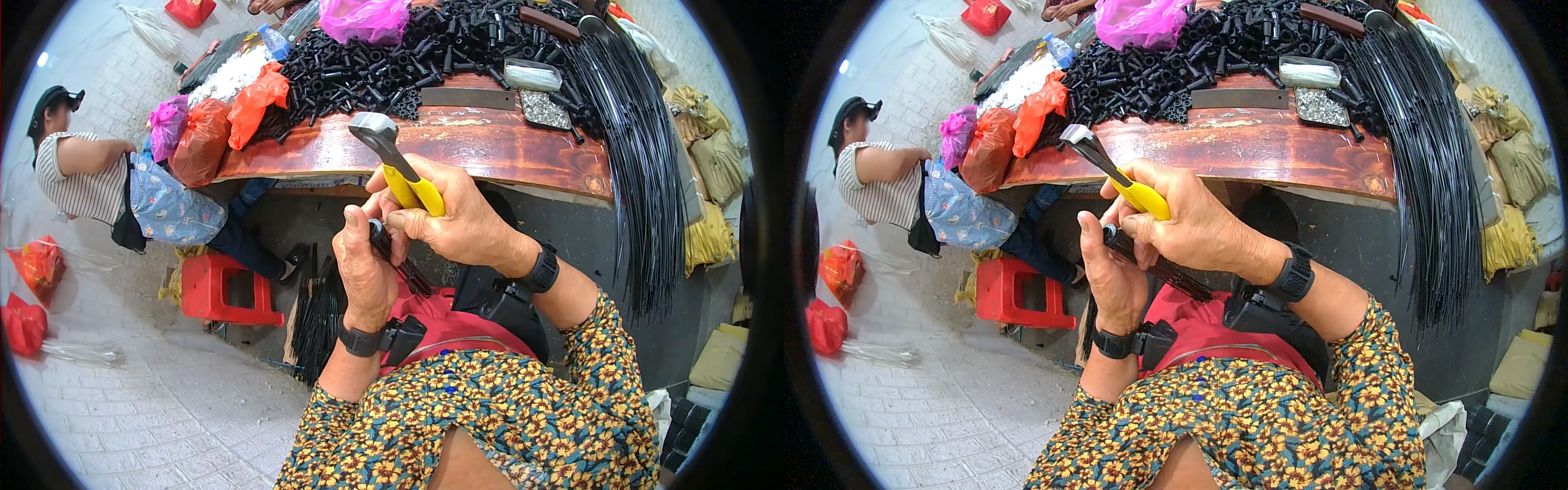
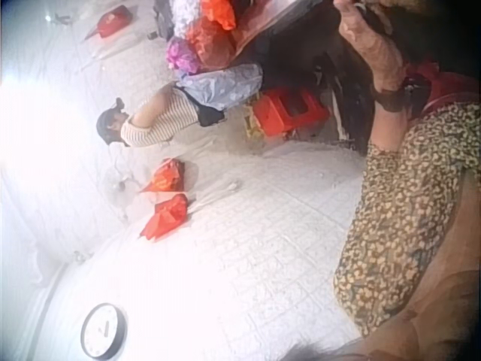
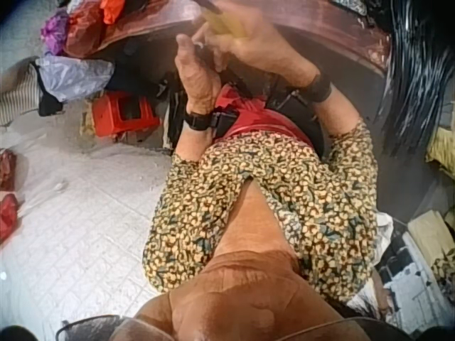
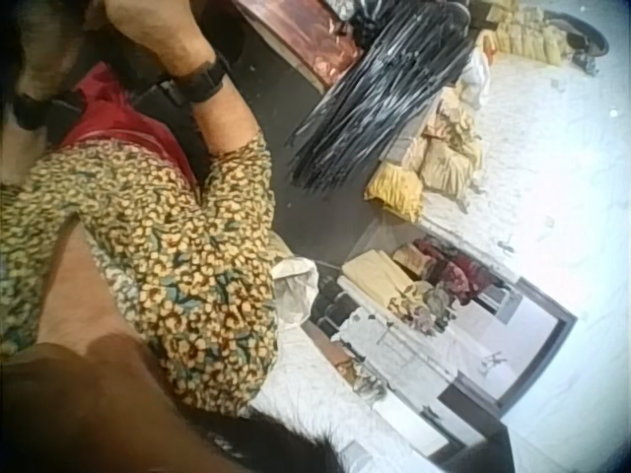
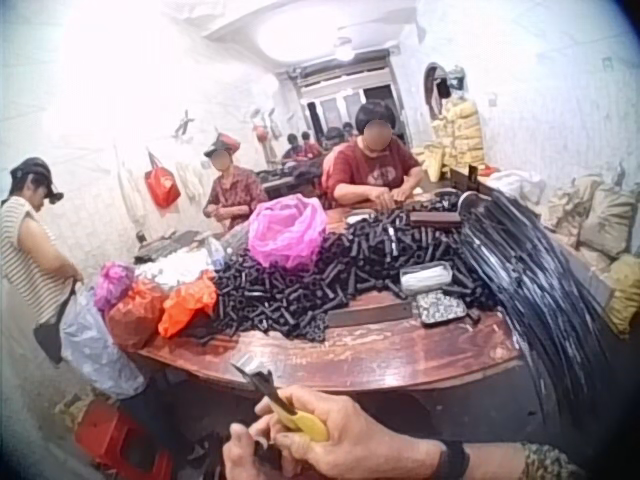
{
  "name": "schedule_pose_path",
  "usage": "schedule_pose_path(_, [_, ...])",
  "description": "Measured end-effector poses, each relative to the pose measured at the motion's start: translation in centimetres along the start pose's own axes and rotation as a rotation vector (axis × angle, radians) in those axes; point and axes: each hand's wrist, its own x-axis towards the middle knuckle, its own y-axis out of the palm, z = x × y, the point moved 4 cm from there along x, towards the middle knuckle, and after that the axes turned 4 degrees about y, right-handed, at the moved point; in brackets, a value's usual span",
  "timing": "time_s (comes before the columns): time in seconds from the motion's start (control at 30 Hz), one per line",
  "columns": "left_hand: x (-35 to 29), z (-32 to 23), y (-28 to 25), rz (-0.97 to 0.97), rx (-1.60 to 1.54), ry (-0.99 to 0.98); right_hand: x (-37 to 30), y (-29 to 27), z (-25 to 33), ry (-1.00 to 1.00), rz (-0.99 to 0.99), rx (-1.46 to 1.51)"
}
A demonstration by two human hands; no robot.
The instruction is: The person is using pliers to secure and assemble components onto a bundle of umbrella ribs.
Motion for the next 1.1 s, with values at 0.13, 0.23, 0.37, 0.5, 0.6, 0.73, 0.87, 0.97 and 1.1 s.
schedule_pose_path(0.13, [-0.1,0.3,0.4,0.033,-0.028,0.004,-0.6,0.2,0.2,-0.034,-0.088,-0.110])
schedule_pose_path(0.23, [-0.9,0.2,0.0,-0.074,-0.075,0.070,-1.4,1.2,0.8,-0.650,-0.316,-0.612])
schedule_pose_path(0.37, [0.2,0.6,-0.3,0.070,-0.067,-0.105,-0.5,0.2,-0.3,-0.072,-0.102,-0.042])
schedule_pose_path(0.5, [0.1,0.1,0.0,-0.028,-0.080,-0.072,0.3,0.1,0.6,0.088,0.022,-0.098])
schedule_pose_path(0.6, [0.1,-0.6,-0.5,-0.040,-0.119,-0.038,0.0,-0.9,1.3,0.012,0.024,-0.367])
schedule_pose_path(0.73, [0.2,-0.7,-2.1,-0.027,-0.156,-0.041,-2.0,-2.2,1.0,-0.137,-0.017,-0.979])
schedule_pose_path(0.87, [0.0,-0.4,-2.3,-0.037,-0.105,-0.097,-2.8,-2.0,0.0,-0.140,0.016,-1.322])
schedule_pose_path(0.97, [-0.1,-0.4,-2.3,-0.048,-0.068,-0.128,-2.2,-1.3,-0.1,-0.094,0.048,-1.414])
schedule_pose_path(1.1, [0.1,-0.9,-2.4,-0.059,-0.070,-0.139,-2.3,-1.0,0.1,-0.119,0.019,-1.442])
